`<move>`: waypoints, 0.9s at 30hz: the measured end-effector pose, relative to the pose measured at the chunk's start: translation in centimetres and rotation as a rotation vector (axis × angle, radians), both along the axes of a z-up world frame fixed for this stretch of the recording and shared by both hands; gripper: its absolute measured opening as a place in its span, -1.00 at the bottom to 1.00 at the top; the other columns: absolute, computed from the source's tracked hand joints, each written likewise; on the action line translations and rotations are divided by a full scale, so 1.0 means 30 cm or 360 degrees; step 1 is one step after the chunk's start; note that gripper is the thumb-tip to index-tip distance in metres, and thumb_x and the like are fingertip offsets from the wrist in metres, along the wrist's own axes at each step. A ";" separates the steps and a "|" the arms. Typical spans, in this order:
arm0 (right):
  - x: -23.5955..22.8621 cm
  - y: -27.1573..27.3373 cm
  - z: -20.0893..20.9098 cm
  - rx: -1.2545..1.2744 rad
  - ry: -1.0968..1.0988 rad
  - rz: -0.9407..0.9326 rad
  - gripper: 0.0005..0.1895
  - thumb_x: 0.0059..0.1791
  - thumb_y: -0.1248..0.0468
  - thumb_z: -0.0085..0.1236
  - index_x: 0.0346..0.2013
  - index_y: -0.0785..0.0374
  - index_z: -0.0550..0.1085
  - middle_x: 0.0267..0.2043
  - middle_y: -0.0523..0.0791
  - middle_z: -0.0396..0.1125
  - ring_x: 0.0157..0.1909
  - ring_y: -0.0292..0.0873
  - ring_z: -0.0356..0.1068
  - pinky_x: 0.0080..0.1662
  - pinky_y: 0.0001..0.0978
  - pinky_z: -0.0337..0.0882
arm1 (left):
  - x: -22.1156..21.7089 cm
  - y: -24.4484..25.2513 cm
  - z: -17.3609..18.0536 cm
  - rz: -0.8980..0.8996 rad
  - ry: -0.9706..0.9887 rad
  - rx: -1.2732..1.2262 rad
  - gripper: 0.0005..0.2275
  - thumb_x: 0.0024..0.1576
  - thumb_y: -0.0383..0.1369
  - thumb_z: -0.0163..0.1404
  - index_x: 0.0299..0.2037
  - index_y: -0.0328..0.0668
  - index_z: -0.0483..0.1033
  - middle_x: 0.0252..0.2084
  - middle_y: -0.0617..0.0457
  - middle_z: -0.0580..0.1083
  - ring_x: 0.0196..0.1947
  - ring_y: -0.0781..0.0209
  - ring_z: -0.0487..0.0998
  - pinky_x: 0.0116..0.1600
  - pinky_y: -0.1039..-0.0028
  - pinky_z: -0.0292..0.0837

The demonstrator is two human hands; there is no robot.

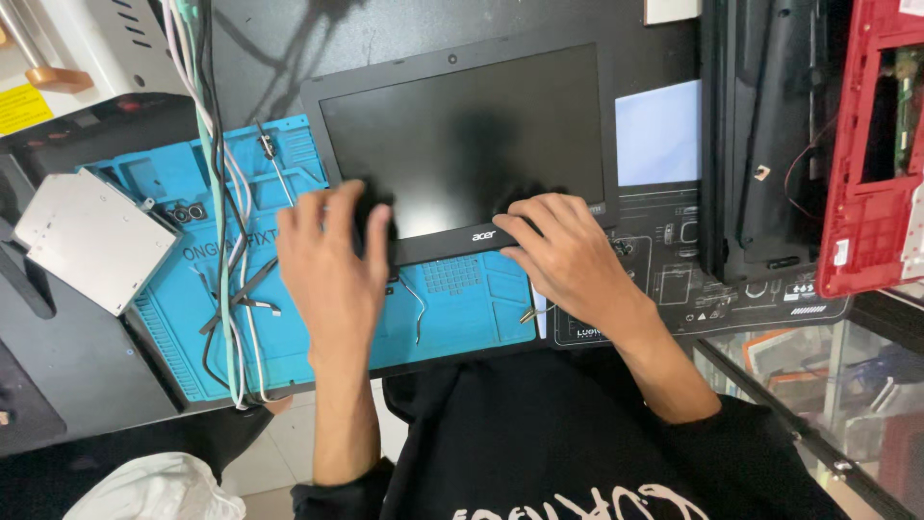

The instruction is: The person assembles a laptop by first handling the red chassis and a green circuit board. They use a screwdriver to secure components within the chassis. The person then picks up a black Acer monitor, removes its bezel, and places the screen into the red chassis. Finally, they use the screwdriver to fasten the screen to the chassis.

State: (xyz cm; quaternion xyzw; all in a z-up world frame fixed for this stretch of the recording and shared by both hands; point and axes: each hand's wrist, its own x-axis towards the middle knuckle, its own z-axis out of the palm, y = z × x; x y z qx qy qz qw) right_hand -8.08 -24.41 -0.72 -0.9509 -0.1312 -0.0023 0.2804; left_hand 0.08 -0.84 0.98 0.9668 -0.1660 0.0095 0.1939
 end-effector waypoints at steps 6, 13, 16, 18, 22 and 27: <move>-0.020 0.033 0.002 -0.0037 -0.0012 -0.0140 -0.52 -0.06 0.30 0.27 0.12 0.42 0.44 0.11 0.04 0.36 0.19 0.08 0.34 0.18 -0.08 0.35 | -0.116 -0.062 -0.041 -0.0509 0.0022 -0.0136 -0.60 0.13 -0.35 0.16 0.19 -0.27 0.49 0.09 0.00 0.46 0.10 0.00 0.44 0.29 0.11 0.27; -0.011 0.026 0.018 -0.0136 0.0077 -0.0064 -0.56 -0.06 0.34 0.26 0.10 0.41 0.45 0.07 0.02 0.36 0.14 0.06 0.35 0.14 -0.13 0.37 | -0.121 -0.036 -0.104 -0.0444 0.0131 -0.0182 -0.55 0.15 -0.33 0.17 0.24 -0.26 0.42 0.05 -0.04 0.45 0.07 -0.05 0.43 0.22 0.13 0.27; -0.004 0.023 0.014 -0.0137 0.0096 -0.0043 -0.56 -0.09 0.34 0.26 0.06 0.41 0.45 0.03 0.03 0.35 0.10 0.05 0.35 0.09 -0.13 0.37 | -0.126 -0.034 -0.112 -0.0431 0.0162 -0.0207 -0.55 0.15 -0.33 0.17 0.25 -0.23 0.41 0.05 -0.05 0.45 0.07 -0.06 0.43 0.21 0.13 0.27; 0.004 0.019 0.015 -0.0114 0.0088 -0.0033 -0.56 -0.12 0.35 0.27 0.03 0.41 0.44 0.02 0.03 0.35 0.08 0.05 0.34 0.07 -0.14 0.36 | -0.126 -0.036 -0.113 -0.0419 0.0158 -0.0211 -0.56 0.15 -0.33 0.17 0.24 -0.20 0.41 0.06 -0.04 0.45 0.07 -0.05 0.43 0.21 0.13 0.26; 0.036 0.007 0.009 -0.0058 0.0138 0.0007 -0.55 -0.17 0.36 0.28 -0.02 0.39 0.42 -0.05 0.01 0.31 0.00 0.03 0.30 -0.02 -0.15 0.31 | -0.127 -0.038 -0.113 -0.0410 0.0147 -0.0216 -0.55 0.14 -0.33 0.19 0.24 -0.19 0.42 0.06 -0.04 0.45 0.06 -0.05 0.41 0.20 0.13 0.25; 0.071 0.005 0.009 -0.0014 0.0174 0.0046 -0.63 -0.25 0.37 0.27 -0.20 0.33 0.39 -0.18 -0.02 0.23 -0.08 0.02 0.24 -0.08 -0.16 0.24 | -0.133 -0.039 -0.104 -0.0430 0.0096 -0.0203 -0.56 0.12 -0.34 0.20 0.22 -0.19 0.45 0.08 -0.01 0.44 0.09 -0.04 0.39 0.23 0.13 0.23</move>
